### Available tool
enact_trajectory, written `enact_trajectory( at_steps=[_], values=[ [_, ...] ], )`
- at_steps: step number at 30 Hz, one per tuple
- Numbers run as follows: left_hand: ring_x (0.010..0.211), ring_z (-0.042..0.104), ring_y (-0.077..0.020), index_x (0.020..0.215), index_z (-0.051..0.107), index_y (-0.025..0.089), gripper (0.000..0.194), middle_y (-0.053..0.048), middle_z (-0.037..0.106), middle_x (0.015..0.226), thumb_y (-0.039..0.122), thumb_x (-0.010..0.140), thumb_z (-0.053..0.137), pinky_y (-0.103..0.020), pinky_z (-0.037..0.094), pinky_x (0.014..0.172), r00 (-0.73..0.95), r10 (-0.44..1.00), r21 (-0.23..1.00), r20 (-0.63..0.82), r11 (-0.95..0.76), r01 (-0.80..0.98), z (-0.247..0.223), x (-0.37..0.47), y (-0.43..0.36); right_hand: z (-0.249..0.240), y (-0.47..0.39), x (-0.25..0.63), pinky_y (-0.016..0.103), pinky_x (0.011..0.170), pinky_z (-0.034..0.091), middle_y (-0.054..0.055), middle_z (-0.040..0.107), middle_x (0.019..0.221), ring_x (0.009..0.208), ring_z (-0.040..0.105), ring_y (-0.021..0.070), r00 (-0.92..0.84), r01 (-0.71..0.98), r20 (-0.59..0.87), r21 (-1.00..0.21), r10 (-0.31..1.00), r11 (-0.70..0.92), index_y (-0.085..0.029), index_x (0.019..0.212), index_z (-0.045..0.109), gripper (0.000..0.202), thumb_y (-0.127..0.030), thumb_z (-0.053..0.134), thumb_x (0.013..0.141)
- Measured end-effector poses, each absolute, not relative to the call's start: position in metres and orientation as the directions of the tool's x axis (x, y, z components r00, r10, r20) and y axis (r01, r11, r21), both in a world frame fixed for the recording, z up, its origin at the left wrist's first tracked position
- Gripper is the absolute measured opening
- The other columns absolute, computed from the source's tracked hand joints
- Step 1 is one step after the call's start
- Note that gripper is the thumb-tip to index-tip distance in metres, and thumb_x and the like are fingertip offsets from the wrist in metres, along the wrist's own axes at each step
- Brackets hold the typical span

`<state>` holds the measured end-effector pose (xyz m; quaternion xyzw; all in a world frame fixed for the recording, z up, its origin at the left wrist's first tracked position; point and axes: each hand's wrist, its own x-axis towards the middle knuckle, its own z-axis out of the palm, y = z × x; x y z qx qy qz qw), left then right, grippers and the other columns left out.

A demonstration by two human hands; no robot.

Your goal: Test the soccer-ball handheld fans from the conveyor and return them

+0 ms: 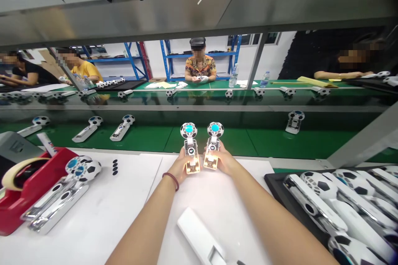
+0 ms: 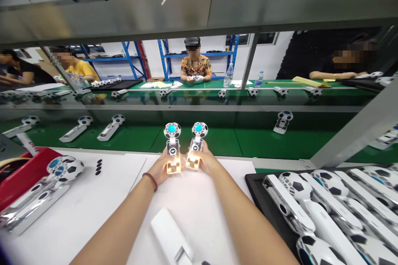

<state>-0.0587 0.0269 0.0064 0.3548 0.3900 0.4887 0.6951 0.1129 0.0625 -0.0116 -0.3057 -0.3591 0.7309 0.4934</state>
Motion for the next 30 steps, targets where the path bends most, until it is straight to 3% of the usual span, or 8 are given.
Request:
enact_trajectory(
  at_steps=[8, 18, 30],
  values=[
    [0.07, 0.062, -0.02, 0.114, 0.042, 0.026, 0.055, -0.002, 0.06, 0.083, 0.02, 0.065, 0.065, -0.037, 0.052, 0.062, 0.204, 0.954, 0.888, -0.22, 0.283, -0.362, 0.0071, -0.058, 0.0268, -0.0037, 0.0573, 0.1147, 0.036, 0.069, 0.048, -0.002, 0.059, 0.085, 0.074, 0.062, 0.0191, -0.381, -0.447, -0.115, -0.846, 0.917, -0.292, -0.028, 0.108, 0.038, 0.062, -0.017, 0.071, 0.057],
    [0.081, 0.061, -0.0189, 0.114, 0.045, 0.028, 0.055, -0.002, 0.059, 0.094, 0.021, 0.065, 0.069, -0.035, 0.051, 0.071, 0.211, 0.957, 0.898, -0.2, 0.265, -0.35, 0.0064, -0.0568, 0.0261, -0.0037, 0.0576, 0.1163, 0.037, 0.074, 0.048, 0.0, 0.06, 0.093, 0.085, 0.061, 0.0216, -0.434, -0.42, -0.093, -0.859, 0.896, -0.293, -0.029, 0.115, 0.037, 0.066, -0.016, 0.071, 0.059],
    [0.078, 0.063, -0.0193, 0.118, 0.044, 0.028, 0.058, -0.003, 0.061, 0.095, 0.021, 0.065, 0.067, -0.035, 0.052, 0.069, 0.243, 0.951, 0.877, -0.193, 0.278, -0.392, 0.0011, -0.0588, 0.0291, -0.0066, 0.0592, 0.1195, 0.039, 0.077, 0.049, 0.001, 0.062, 0.093, 0.085, 0.063, 0.0214, -0.48, -0.429, -0.101, -0.839, 0.872, -0.333, -0.029, 0.119, 0.036, 0.072, -0.016, 0.073, 0.059]
  ],
)
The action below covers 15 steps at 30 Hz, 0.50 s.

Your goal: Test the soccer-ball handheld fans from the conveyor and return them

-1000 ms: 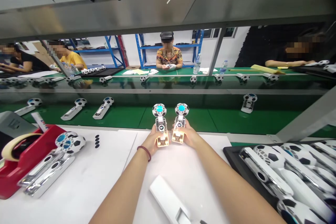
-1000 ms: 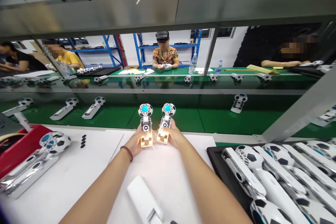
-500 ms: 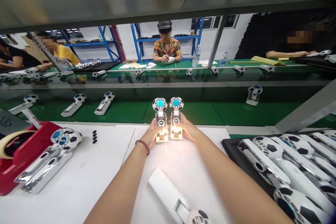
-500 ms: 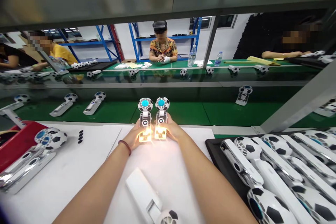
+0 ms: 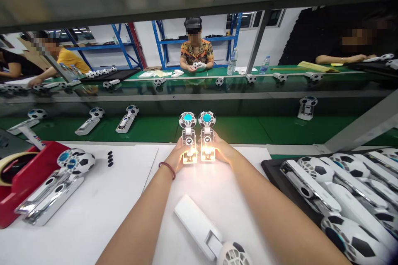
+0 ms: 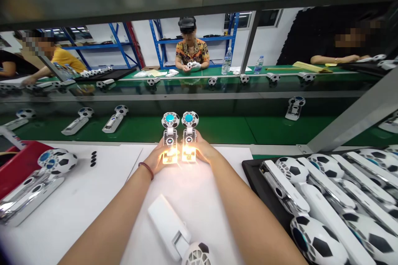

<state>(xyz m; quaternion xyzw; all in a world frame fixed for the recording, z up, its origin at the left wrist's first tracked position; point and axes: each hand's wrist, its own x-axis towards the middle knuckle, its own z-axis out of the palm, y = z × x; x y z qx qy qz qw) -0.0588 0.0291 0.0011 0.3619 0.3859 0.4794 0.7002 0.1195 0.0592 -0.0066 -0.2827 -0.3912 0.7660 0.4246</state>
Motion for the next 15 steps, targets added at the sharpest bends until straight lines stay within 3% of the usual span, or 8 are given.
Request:
enact_trajectory(
  at_steps=[9, 15],
  values=[
    [0.074, 0.063, -0.0189, 0.117, 0.043, 0.025, 0.061, -0.003, 0.062, 0.09, 0.017, 0.061, 0.067, -0.035, 0.051, 0.069, 0.247, 0.95, 0.862, -0.188, 0.281, -0.423, 0.0024, -0.057, 0.0283, -0.0089, 0.0598, 0.1176, 0.039, 0.075, 0.051, -0.001, 0.061, 0.088, 0.082, 0.063, 0.0205, -0.46, -0.454, -0.1, -0.827, 0.882, -0.33, -0.03, 0.116, 0.037, 0.07, -0.017, 0.073, 0.057],
    [0.087, 0.061, -0.0194, 0.117, 0.041, 0.026, 0.069, -0.003, 0.061, 0.098, 0.014, 0.057, 0.072, -0.031, 0.048, 0.074, 0.249, 0.949, 0.854, -0.193, 0.287, -0.434, 0.0029, -0.0562, 0.0282, -0.0082, 0.0596, 0.1205, 0.04, 0.08, 0.05, 0.001, 0.062, 0.094, 0.089, 0.063, 0.0214, -0.512, -0.434, -0.095, -0.829, 0.854, -0.353, -0.03, 0.116, 0.037, 0.073, -0.013, 0.075, 0.056]
  ],
)
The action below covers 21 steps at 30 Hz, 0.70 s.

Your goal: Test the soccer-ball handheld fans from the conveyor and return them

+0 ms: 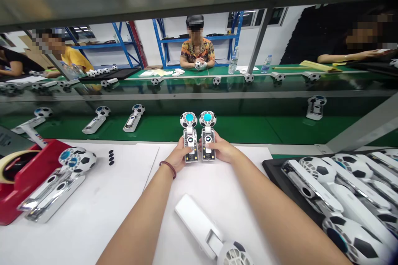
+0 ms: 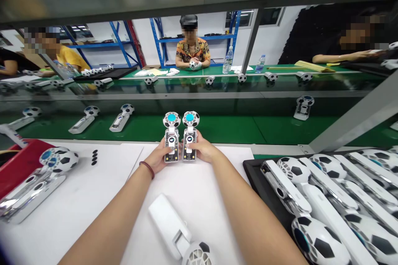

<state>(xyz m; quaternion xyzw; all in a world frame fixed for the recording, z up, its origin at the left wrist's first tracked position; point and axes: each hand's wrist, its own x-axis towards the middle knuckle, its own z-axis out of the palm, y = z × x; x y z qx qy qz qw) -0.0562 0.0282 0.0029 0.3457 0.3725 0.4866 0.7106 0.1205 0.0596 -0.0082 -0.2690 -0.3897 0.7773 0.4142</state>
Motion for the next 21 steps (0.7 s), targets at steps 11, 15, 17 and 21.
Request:
enact_trajectory(
  at_steps=[11, 15, 17, 21],
  values=[
    [0.084, 0.061, -0.0201, 0.12, 0.04, 0.027, 0.068, -0.004, 0.062, 0.098, 0.015, 0.06, 0.07, -0.031, 0.048, 0.071, 0.268, 0.944, 0.868, -0.195, 0.293, -0.401, 0.0054, -0.0574, 0.0263, -0.013, 0.0614, 0.1207, 0.039, 0.083, 0.049, 0.0, 0.062, 0.095, 0.09, 0.061, 0.0197, -0.507, -0.428, -0.075, -0.843, 0.859, -0.326, -0.03, 0.116, 0.039, 0.072, -0.013, 0.076, 0.057],
    [0.082, 0.061, -0.0193, 0.116, 0.041, 0.026, 0.065, -0.003, 0.062, 0.096, 0.014, 0.058, 0.07, -0.031, 0.048, 0.07, 0.263, 0.946, 0.864, -0.192, 0.29, -0.411, 0.0041, -0.0571, 0.0271, -0.0138, 0.0613, 0.12, 0.039, 0.081, 0.05, 0.001, 0.062, 0.095, 0.088, 0.062, 0.0199, -0.502, -0.431, -0.071, -0.844, 0.862, -0.32, -0.029, 0.118, 0.036, 0.075, -0.013, 0.076, 0.056],
    [0.08, 0.061, -0.0195, 0.114, 0.042, 0.025, 0.063, -0.003, 0.062, 0.095, 0.015, 0.058, 0.07, -0.031, 0.048, 0.068, 0.263, 0.945, 0.865, -0.195, 0.292, -0.409, 0.0031, -0.0568, 0.0276, -0.0141, 0.061, 0.1199, 0.039, 0.08, 0.05, 0.001, 0.062, 0.095, 0.087, 0.063, 0.0196, -0.5, -0.431, -0.07, -0.844, 0.863, -0.318, -0.029, 0.119, 0.035, 0.077, -0.013, 0.076, 0.056],
    [0.082, 0.062, -0.0206, 0.112, 0.043, 0.024, 0.061, -0.005, 0.061, 0.097, 0.016, 0.058, 0.071, -0.031, 0.048, 0.068, 0.256, 0.947, 0.866, -0.194, 0.288, -0.408, 0.0027, -0.0569, 0.0281, -0.015, 0.0611, 0.1201, 0.039, 0.08, 0.05, 0.0, 0.062, 0.096, 0.086, 0.063, 0.0193, -0.5, -0.43, -0.068, -0.846, 0.864, -0.315, -0.029, 0.118, 0.036, 0.076, -0.013, 0.076, 0.056]
  ],
)
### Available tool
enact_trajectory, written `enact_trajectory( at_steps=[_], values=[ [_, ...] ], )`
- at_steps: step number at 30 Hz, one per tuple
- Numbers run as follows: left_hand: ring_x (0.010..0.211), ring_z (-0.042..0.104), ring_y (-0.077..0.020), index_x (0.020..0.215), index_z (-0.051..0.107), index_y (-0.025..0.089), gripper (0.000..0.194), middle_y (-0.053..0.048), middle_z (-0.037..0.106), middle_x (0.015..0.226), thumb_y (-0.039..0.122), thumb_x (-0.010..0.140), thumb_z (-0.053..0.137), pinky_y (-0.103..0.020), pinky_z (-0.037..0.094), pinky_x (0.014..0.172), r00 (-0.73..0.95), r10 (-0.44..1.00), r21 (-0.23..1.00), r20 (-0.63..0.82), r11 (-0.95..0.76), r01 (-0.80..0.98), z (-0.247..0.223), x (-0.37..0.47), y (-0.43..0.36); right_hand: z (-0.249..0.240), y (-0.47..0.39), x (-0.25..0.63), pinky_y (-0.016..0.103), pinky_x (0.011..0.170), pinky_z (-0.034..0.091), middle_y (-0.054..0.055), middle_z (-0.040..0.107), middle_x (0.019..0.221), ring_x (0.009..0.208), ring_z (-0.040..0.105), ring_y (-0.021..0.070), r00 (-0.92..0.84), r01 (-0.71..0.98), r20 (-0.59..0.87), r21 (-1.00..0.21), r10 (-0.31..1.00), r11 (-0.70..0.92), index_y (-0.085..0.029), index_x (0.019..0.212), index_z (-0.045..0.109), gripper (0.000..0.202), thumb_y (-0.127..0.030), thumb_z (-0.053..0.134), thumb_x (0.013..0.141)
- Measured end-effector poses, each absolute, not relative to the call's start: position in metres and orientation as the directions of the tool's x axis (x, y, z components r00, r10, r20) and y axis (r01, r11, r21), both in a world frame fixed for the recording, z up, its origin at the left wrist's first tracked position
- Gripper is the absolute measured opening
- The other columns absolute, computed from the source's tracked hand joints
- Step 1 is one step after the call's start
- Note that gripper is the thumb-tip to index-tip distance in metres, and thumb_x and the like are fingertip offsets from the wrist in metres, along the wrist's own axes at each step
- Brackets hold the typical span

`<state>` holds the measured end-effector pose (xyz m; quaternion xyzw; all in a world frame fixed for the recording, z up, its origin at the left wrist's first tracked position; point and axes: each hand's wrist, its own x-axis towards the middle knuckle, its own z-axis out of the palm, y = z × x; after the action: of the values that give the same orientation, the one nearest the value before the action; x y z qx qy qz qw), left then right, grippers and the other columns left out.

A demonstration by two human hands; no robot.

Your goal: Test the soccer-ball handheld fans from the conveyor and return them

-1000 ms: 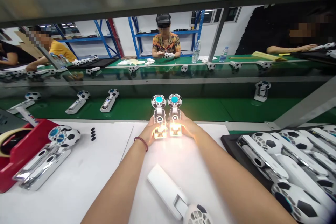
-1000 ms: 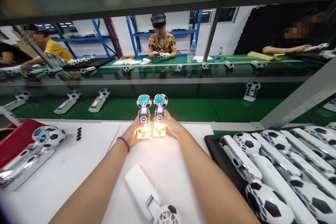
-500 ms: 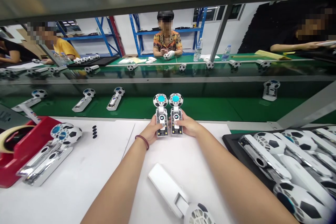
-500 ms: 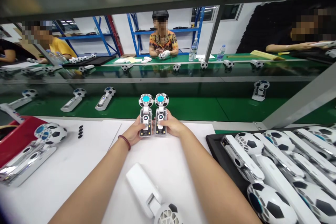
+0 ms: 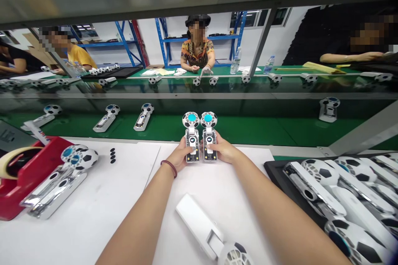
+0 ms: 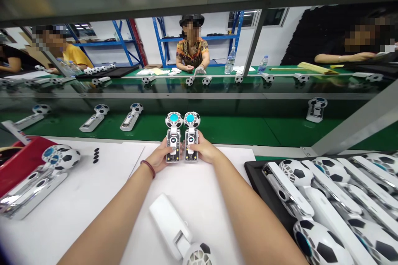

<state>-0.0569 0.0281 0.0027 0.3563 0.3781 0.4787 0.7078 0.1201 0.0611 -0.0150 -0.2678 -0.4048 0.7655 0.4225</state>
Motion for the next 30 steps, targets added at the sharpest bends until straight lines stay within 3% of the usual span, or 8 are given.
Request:
enact_trajectory(
  at_steps=[23, 30],
  values=[
    [0.077, 0.063, -0.0214, 0.107, 0.042, 0.023, 0.058, -0.004, 0.061, 0.093, 0.016, 0.058, 0.071, -0.034, 0.049, 0.066, 0.238, 0.952, 0.876, -0.192, 0.276, -0.396, 0.005, -0.056, 0.029, -0.012, 0.061, 0.12, 0.039, 0.079, 0.051, 0.002, 0.064, 0.096, 0.085, 0.064, 0.0206, -0.508, -0.421, -0.104, -0.836, 0.855, -0.352, -0.029, 0.12, 0.035, 0.078, -0.014, 0.077, 0.056],
    [0.076, 0.06, -0.0173, 0.105, 0.042, 0.024, 0.055, -0.001, 0.059, 0.09, 0.017, 0.06, 0.071, -0.034, 0.049, 0.071, 0.174, 0.982, 0.886, -0.078, 0.148, -0.439, 0.018, -0.053, 0.026, 0.002, 0.058, 0.119, 0.04, 0.079, 0.05, 0.002, 0.064, 0.096, 0.087, 0.063, 0.0202, -0.503, -0.437, -0.067, -0.841, 0.862, -0.32, -0.029, 0.117, 0.036, 0.075, -0.017, 0.077, 0.057]
  ],
)
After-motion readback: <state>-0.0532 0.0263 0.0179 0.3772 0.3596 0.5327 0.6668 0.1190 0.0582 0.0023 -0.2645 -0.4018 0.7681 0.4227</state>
